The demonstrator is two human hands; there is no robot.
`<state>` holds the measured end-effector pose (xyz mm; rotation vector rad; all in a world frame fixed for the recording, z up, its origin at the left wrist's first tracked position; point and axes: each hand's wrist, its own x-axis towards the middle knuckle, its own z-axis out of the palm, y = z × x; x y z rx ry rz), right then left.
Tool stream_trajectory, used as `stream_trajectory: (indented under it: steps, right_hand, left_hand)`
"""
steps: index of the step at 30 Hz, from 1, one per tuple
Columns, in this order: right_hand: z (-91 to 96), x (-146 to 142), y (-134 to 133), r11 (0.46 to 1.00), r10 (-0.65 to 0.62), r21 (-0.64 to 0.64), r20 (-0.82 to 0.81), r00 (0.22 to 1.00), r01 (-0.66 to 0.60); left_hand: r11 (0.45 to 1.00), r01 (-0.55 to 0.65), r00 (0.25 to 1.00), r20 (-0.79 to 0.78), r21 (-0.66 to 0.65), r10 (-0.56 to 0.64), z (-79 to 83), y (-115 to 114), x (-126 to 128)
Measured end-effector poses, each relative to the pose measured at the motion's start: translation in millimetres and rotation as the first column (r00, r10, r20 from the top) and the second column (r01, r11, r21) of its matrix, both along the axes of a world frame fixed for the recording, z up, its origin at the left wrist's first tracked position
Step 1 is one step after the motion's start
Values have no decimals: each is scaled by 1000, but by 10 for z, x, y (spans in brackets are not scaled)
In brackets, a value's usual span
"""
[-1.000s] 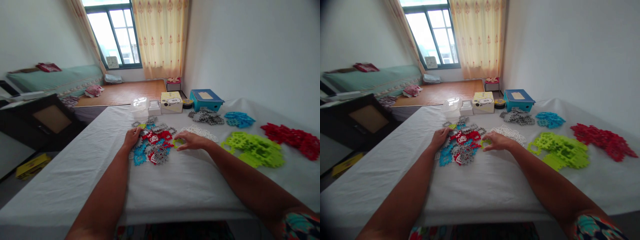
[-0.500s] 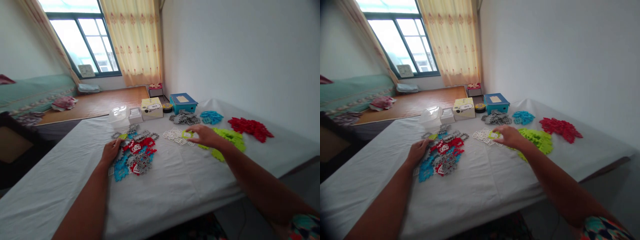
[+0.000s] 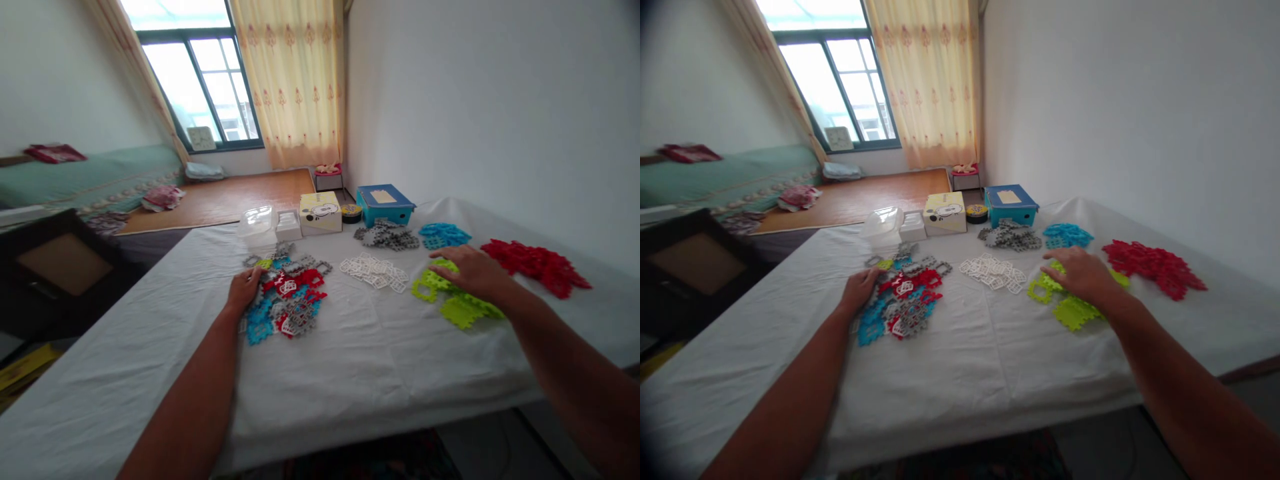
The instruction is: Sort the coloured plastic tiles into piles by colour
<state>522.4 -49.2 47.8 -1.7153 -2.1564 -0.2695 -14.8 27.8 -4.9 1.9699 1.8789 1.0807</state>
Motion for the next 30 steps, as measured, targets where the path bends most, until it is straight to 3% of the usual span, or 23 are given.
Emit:
stream_trajectory:
  steps: [2,4,6,8,13,18,22,24,27,30]
  right_hand:
    - [-1,-493,25,968,228,-93,-43,973,-231]
    - [-15,-988,85,884,419,-182,-100,903,-430]
    - [-39,-1435,206,807,522,-238,-139,842,-540]
    - [-75,-1814,380,785,541,-259,-157,826,-564]
    - [-266,-2456,726,835,462,-251,-167,871,-490]
    - [-459,-2594,656,786,560,-121,-278,780,-607]
    - [-453,-2442,665,861,379,-167,-419,825,-481]
    - [-437,-2361,736,867,325,-198,-469,821,-457]
    - [-424,-2268,833,863,295,-236,-484,824,-447]
    - [-416,-2207,851,888,326,-192,-378,867,-418]
  left_hand:
    - [1000,0,1000,21,-2,0,-9,-4,7]
    - [1000,0,999,40,-1,0,-26,1,6]
    - [1000,2,998,56,-1,-2,-44,8,0]
    - [1000,5,998,70,7,-5,-58,12,-6]
    - [1000,20,996,90,22,-22,-70,13,-13]
    - [999,32,996,82,-2,-31,-58,14,-6]
    - [1000,25,996,83,0,-25,-49,2,7]
    - [1000,23,996,92,6,-24,-50,-5,10]
    - [999,30,994,100,32,-33,-60,-12,9]
    - [999,25,995,95,35,-28,-68,-11,4]
